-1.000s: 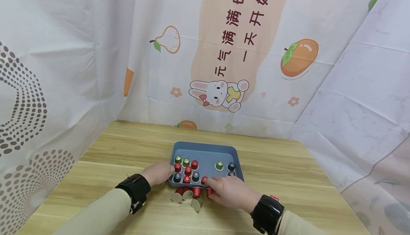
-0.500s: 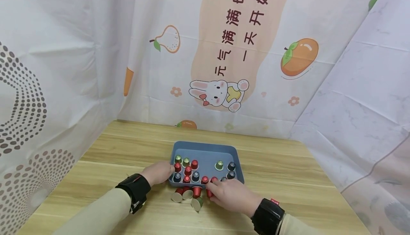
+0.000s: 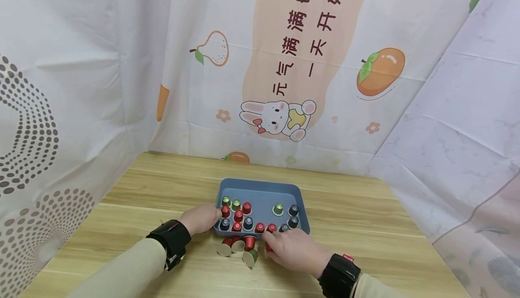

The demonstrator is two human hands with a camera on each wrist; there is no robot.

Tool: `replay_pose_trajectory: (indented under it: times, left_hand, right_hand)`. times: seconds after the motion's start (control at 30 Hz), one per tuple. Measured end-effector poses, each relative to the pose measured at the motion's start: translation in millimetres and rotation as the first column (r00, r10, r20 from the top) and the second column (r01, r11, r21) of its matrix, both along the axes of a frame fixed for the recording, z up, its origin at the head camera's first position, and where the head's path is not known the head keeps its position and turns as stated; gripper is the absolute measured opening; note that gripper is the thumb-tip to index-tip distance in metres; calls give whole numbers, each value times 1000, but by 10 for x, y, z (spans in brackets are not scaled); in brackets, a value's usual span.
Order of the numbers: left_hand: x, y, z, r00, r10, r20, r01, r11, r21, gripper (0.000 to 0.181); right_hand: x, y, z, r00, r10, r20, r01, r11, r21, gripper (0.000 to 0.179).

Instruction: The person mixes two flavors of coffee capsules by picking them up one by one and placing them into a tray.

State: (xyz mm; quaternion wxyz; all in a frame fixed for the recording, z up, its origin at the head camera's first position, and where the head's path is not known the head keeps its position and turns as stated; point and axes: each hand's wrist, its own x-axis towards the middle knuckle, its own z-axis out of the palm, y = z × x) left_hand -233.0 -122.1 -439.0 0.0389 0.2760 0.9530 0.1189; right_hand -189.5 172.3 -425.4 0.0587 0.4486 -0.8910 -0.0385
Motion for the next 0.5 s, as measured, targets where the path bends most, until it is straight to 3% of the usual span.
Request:
replay_pose_trajectory:
  times: [0.13, 0.5]
  left_hand:
    - [2, 1, 8, 1000, -8, -10, 8, 1000, -4, 22]
    - [-17, -9, -35, 998, -30, -58, 29, 999, -26, 22]
  right_hand:
    - [10, -9, 15, 999, -27, 30, 26, 1000, 9, 20]
    - [45, 20, -42, 999, 22, 33, -22, 1000, 17, 16]
